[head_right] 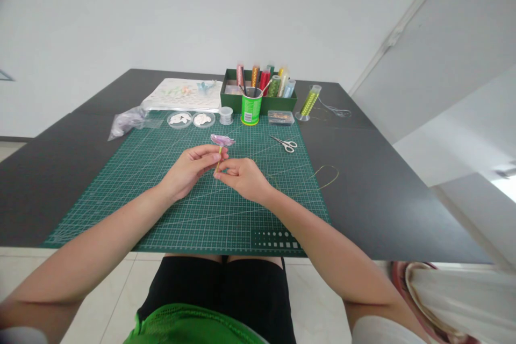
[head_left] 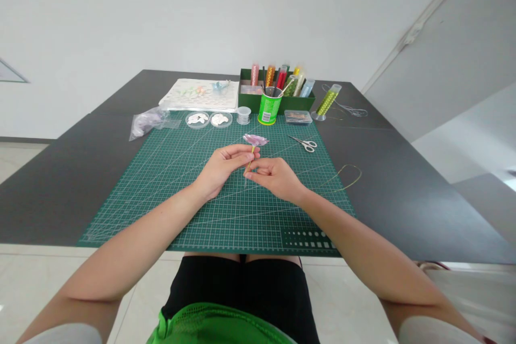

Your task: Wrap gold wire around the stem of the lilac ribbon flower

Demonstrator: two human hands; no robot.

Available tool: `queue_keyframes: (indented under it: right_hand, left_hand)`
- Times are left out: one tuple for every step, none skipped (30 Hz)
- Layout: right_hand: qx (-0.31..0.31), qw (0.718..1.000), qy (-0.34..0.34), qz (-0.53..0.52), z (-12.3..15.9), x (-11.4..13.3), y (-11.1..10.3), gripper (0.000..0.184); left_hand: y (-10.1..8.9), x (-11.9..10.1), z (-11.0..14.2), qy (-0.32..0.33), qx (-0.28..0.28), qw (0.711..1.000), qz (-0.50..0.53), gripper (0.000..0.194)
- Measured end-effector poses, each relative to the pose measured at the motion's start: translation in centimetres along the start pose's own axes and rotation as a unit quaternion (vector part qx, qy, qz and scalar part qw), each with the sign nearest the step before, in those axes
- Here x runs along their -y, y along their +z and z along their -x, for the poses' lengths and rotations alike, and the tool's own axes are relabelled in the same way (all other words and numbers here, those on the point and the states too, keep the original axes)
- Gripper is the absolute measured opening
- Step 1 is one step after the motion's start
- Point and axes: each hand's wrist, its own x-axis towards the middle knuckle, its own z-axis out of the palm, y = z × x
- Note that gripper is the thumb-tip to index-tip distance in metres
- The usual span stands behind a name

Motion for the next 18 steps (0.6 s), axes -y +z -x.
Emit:
queue_keyframes:
  right_hand:
    - [0.003,1.000,0.002,-0.003,-0.01,-0.01,-0.02,0.018]
    - [0.005,1.000,0.005,-0.008,-0.03,-0.01,-0.05,0.018]
    - [0.006,1.000,0.008,-0.014,-0.04,0.02,-0.07,0.017]
    - [0.007,1.000,0.011,-0.020,-0.04,0.07,-0.08,0.017]
    - [0.009,1.000,0.015,-0.025,-0.05,0.12,-0.09,0.016]
    - [0.010,0.999,0.018,-0.029,-0.06,0.17,-0.09,0.016]
    - [0.010,0.999,0.021,-0.033,-0.07,0.22,-0.09,0.016]
    - [0.010,0.999,0.024,-0.038,-0.08,0.24,-0.08,0.015]
    - [0.009,0.999,0.027,-0.043,-0.10,0.24,-0.07,0.015]
    - [0.007,0.998,0.029,-0.047,-0.13,0.22,-0.07,0.015]
    - [0.003,0.998,0.030,-0.051,-0.15,0.17,-0.07,0.015]
    - [0.000,0.998,0.031,-0.053,-0.17,0.11,-0.07,0.016]
    - [-0.002,0.998,0.032,-0.054,-0.19,0.05,-0.08,0.016]
    - [-0.003,0.998,0.031,-0.053,-0.20,0.00,-0.09,0.016]
    - [-0.003,0.998,0.030,-0.052,-0.19,-0.04,-0.10,0.016]
    - [-0.001,0.998,0.028,-0.051,-0.17,-0.06,-0.11,0.016]
    - [0.001,0.998,0.025,-0.051,-0.15,-0.06,-0.13,0.016]
    - [0.005,0.998,0.021,-0.051,-0.12,-0.05,-0.14,0.016]
  left_hand:
    - [-0.02,-0.04,-0.03,-0.007,0.001,1.000,0.014,0.026]
    - [-0.03,-0.09,-0.07,-0.010,-0.001,1.000,0.024,0.027]
    - [-0.04,-0.13,-0.10,-0.008,-0.003,1.000,0.028,0.027]
    - [-0.04,-0.17,-0.13,-0.003,-0.007,1.000,0.029,0.027]
    - [-0.04,-0.21,-0.15,0.002,-0.009,1.000,0.025,0.028]
    - [-0.04,-0.25,-0.16,0.007,-0.012,1.000,0.019,0.029]
    - [-0.04,-0.28,-0.17,0.010,-0.014,1.000,0.013,0.030]
    - [-0.05,-0.31,-0.17,0.011,-0.016,1.000,0.008,0.031]
    - [-0.07,-0.32,-0.18,0.011,-0.018,1.000,0.006,0.032]
    - [-0.09,-0.32,-0.19,0.012,-0.021,1.000,0.005,0.032]
    - [-0.13,-0.31,-0.20,0.013,-0.023,1.000,0.005,0.032]
    - [-0.16,-0.30,-0.21,0.015,-0.024,1.000,0.007,0.032]
    - [-0.20,-0.30,-0.21,0.017,-0.023,1.000,0.009,0.032]
    - [-0.23,-0.32,-0.21,0.017,-0.020,1.000,0.013,0.032]
    - [-0.25,-0.35,-0.21,0.015,-0.014,1.000,0.019,0.031]
    - [-0.28,-0.40,-0.21,0.010,-0.006,1.000,0.025,0.031]
    - [-0.31,-0.47,-0.21,0.004,0.003,1.000,0.030,0.031]
    - [-0.34,-0.55,-0.21,-0.002,0.011,0.999,0.033,0.032]
